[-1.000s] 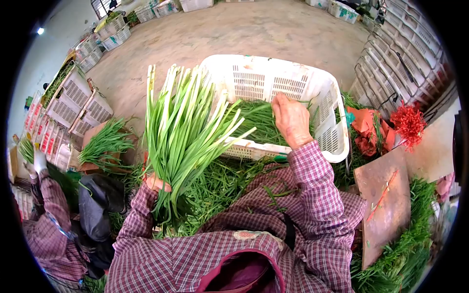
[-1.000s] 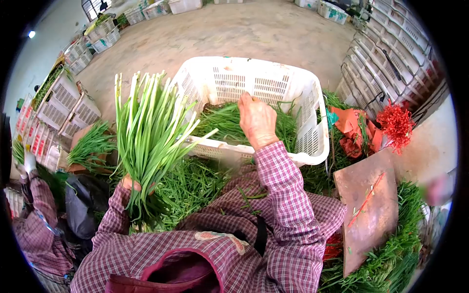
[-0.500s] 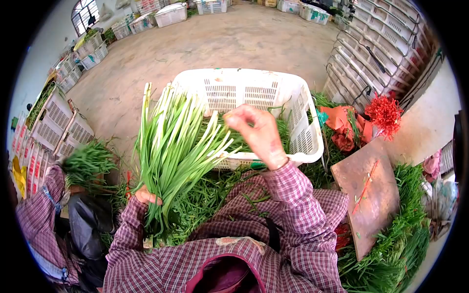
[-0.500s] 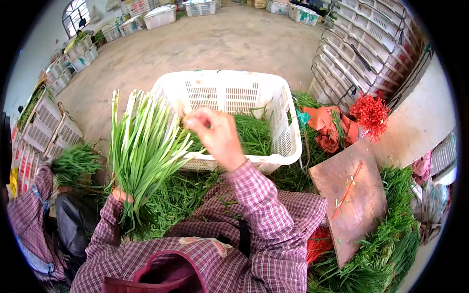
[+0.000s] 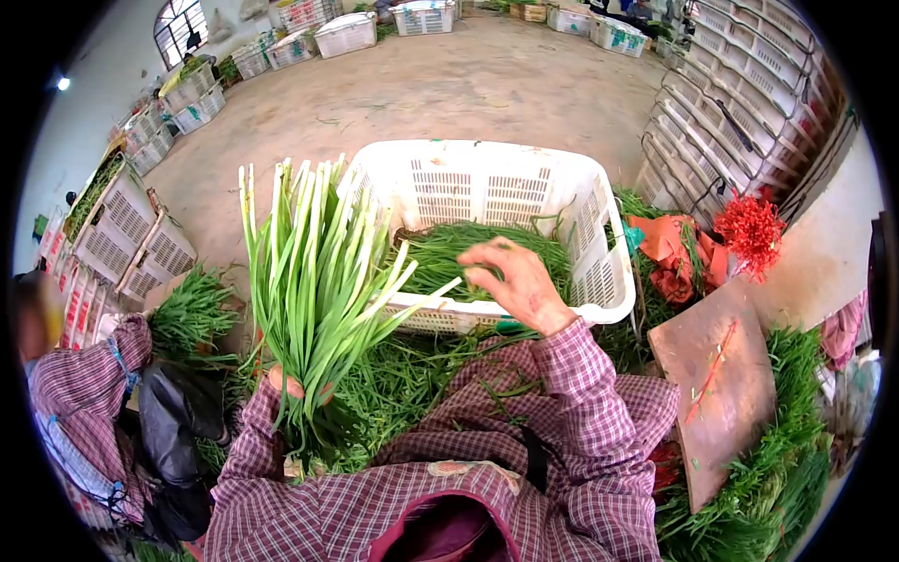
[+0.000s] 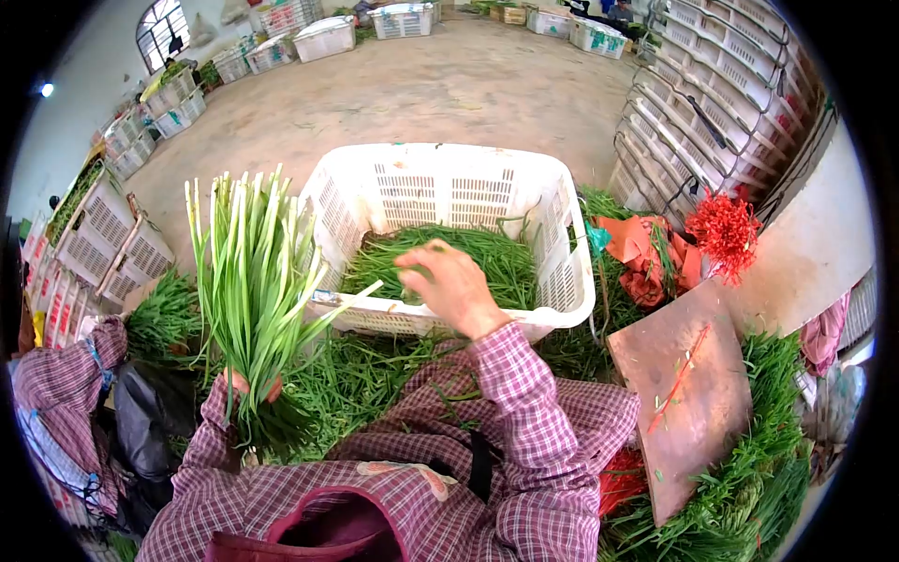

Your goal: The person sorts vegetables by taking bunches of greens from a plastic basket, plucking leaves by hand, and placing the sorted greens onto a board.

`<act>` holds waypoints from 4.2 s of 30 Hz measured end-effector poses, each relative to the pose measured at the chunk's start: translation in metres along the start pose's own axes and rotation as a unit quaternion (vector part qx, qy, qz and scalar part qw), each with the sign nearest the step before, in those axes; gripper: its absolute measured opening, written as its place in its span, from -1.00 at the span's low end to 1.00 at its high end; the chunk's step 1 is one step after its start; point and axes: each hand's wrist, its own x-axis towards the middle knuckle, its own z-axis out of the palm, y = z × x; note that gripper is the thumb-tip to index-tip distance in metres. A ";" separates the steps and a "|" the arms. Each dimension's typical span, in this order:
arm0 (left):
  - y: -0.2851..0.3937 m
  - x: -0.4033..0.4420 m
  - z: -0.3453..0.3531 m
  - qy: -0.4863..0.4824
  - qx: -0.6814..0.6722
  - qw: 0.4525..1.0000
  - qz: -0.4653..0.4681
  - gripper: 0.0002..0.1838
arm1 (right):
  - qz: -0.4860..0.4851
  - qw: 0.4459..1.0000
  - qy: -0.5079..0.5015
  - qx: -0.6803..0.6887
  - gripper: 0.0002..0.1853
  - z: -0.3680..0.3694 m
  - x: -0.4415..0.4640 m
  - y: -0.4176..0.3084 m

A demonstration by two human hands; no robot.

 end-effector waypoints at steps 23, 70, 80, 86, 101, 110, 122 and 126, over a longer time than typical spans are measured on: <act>-0.021 -0.049 -0.044 0.237 0.283 0.922 -0.115 -0.20 | -0.008 0.977 0.199 0.072 -0.81 -0.048 0.018 -0.026; -0.014 -0.027 -0.041 0.224 0.156 0.960 -0.057 -0.33 | 0.062 0.957 0.015 0.283 -0.86 0.024 0.027 -0.045; 0.012 0.017 0.020 0.332 0.192 0.922 -0.060 -0.07 | 0.002 0.950 0.092 0.297 -0.90 0.032 0.032 -0.041; 0.011 0.020 0.018 0.340 0.164 0.924 -0.060 -0.04 | 0.002 0.954 0.151 0.259 -0.92 0.028 0.037 -0.046; 0.041 0.012 0.028 0.388 0.267 0.882 0.000 -0.28 | 0.011 0.865 0.417 0.278 -0.79 -0.081 0.020 0.017; 0.084 0.037 0.027 0.408 0.455 0.791 0.032 -0.39 | -0.181 0.979 -0.079 -0.057 -0.76 0.040 0.002 -0.057; 0.091 0.069 0.052 0.370 0.649 0.665 0.020 -0.35 | -0.237 0.956 0.084 -0.154 -0.58 0.002 0.092 -0.119; 0.097 0.074 0.056 0.366 0.751 0.548 -0.028 -0.32 | -0.290 0.941 -0.006 -0.173 -0.70 0.005 0.100 -0.101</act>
